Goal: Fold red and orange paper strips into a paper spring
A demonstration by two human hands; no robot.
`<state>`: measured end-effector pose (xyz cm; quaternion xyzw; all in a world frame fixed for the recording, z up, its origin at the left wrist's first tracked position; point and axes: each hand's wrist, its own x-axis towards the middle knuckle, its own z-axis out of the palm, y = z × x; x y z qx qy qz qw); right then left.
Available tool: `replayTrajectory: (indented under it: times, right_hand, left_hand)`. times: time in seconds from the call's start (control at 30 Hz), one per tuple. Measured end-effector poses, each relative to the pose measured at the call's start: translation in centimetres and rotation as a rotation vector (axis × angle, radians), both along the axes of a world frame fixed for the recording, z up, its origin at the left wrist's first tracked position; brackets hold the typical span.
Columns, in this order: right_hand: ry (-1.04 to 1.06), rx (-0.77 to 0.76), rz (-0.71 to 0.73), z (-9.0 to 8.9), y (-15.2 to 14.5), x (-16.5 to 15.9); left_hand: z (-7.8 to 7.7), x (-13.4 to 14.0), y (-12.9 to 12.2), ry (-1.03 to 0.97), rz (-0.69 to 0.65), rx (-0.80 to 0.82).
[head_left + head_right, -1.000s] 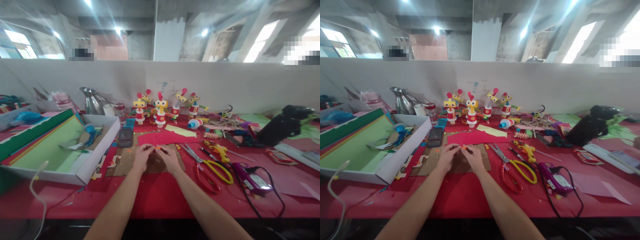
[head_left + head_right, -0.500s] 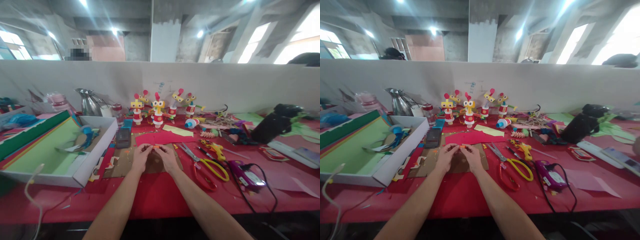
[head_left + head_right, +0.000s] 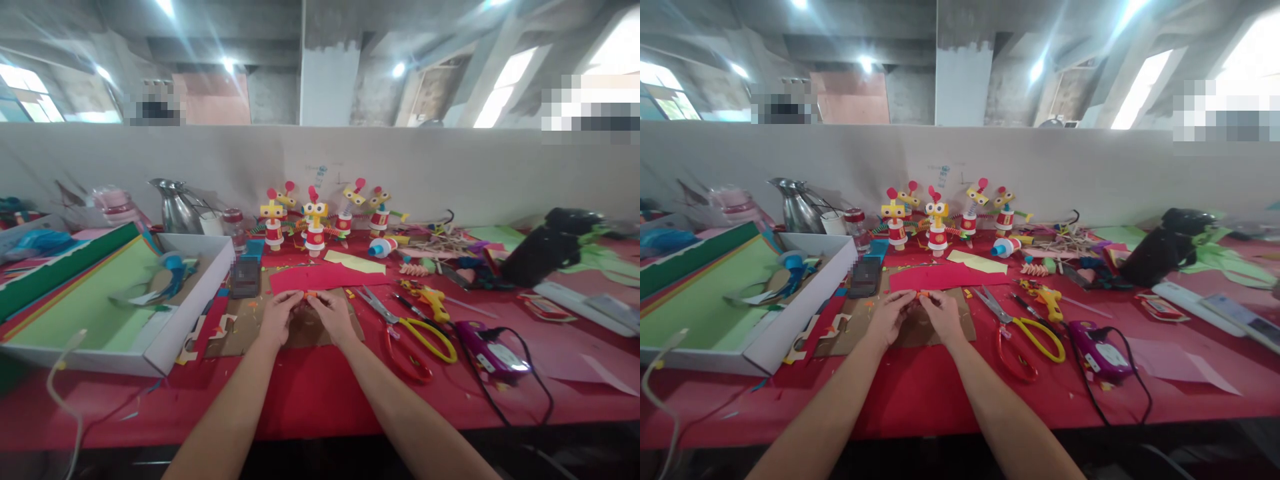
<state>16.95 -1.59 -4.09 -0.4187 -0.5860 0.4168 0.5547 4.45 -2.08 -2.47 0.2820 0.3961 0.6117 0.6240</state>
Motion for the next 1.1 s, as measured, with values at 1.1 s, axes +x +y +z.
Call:
replayTrajectory:
  times: [1.1]
  right_hand:
    - [0.249,-0.124,-0.06,0.58,-0.04,-0.19]
  left_hand:
    - [-0.5,0.36,-0.05,0.121,0.007,0.112]
